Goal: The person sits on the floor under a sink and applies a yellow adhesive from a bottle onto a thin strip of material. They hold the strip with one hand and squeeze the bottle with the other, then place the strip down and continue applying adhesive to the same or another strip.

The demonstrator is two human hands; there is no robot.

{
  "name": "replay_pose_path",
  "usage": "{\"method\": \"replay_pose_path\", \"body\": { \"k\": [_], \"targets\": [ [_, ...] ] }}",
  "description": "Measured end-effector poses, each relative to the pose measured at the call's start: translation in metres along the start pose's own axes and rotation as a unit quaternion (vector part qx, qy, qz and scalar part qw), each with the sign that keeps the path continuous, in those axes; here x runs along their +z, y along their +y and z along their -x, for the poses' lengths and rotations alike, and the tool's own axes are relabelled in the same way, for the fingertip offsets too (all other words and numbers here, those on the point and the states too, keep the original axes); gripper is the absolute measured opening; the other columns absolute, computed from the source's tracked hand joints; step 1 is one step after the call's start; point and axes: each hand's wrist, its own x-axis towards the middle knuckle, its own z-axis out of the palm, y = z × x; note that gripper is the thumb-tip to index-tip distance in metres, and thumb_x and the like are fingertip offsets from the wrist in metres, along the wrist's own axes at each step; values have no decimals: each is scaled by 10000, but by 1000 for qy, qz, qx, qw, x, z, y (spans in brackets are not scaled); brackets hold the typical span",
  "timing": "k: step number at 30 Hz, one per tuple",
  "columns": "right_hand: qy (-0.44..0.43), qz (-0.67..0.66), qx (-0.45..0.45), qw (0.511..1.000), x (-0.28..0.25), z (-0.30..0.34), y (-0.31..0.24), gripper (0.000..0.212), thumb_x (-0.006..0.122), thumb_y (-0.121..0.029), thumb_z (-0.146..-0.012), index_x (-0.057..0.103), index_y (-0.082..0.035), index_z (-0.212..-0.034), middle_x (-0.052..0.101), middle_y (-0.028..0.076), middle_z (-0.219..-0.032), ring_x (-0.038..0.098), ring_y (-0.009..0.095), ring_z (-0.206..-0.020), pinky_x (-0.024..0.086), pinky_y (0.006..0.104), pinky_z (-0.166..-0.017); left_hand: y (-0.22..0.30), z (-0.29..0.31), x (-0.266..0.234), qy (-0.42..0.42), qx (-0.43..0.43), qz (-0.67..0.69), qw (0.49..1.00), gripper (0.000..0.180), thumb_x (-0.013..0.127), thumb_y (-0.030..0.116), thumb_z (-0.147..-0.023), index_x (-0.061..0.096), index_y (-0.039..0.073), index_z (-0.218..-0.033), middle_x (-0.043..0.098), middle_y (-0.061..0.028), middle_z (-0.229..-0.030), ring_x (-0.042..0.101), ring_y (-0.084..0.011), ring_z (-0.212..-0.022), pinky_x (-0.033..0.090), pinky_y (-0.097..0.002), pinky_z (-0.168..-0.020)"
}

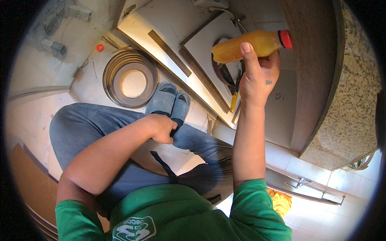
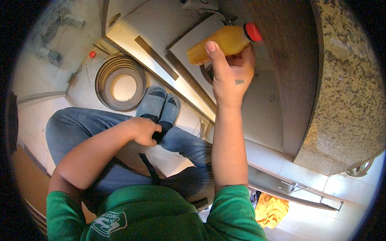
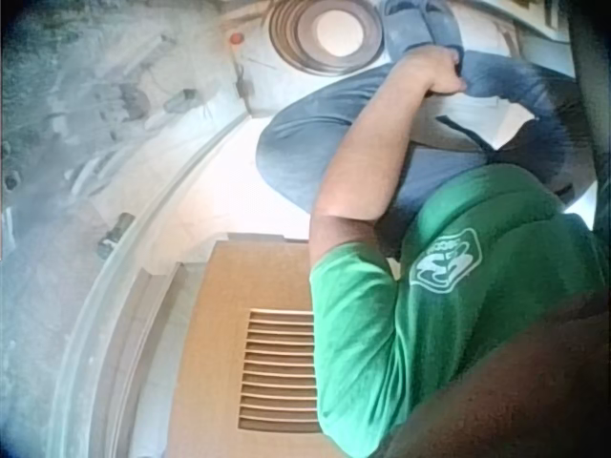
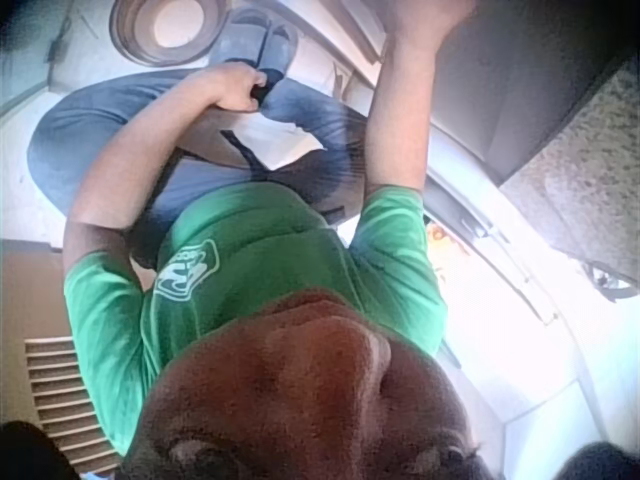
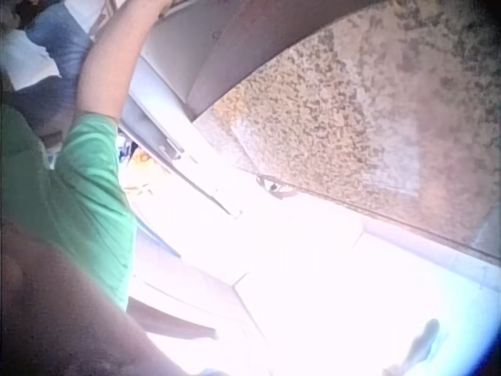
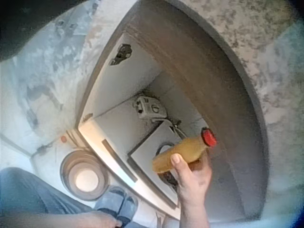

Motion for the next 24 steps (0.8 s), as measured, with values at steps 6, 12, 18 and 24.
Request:
{"method": "replay_pose_path", "body": {
  "k": [6,12,18,24],
  "targets": [
    [24,-28,3,999,6,5,-3,477,832,-156,-864,585,1,-1242,666,113,-1128,656,195,-1038,513,353,-970,-1,1,-1,2,4,2,1000,630,684,390,-814,608,79,-1356,668,-194,-1273,628,-338,-1202,503,-431,-1011],
    [7,-22,-7,1000,13,-3,-5,427,828,-184,-872,615,-5,-1195,687,80,-1076,658,169,-984,513,321,-913,-1,1,0,6,5,-1,1000,599,683,399,-813,633,68,-1309,685,-185,-1240,640,-336,-1177,510,-431,-997],
    [8,-41,0,999,21,-3,-4,436,829,-194,-871,618,-4,-1201,685,84,-1078,662,185,-1005,516,345,-932,-2,1,-1,11,6,1,1000,577,677,396,-818,639,68,-1292,689,-180,-1229,643,-333,-1171,514,-433,-988],
    [40,-28,10,999,15,5,-8,380,825,-164,-867,631,-16,-1159,701,63,-1044,661,143,-936,513,292,-875,-2,2,0,11,9,5,1000,553,670,387,-818,648,67,-1269,692,-179,-1219,647,-335,-1161,516,-434,-983]
  ]
}}
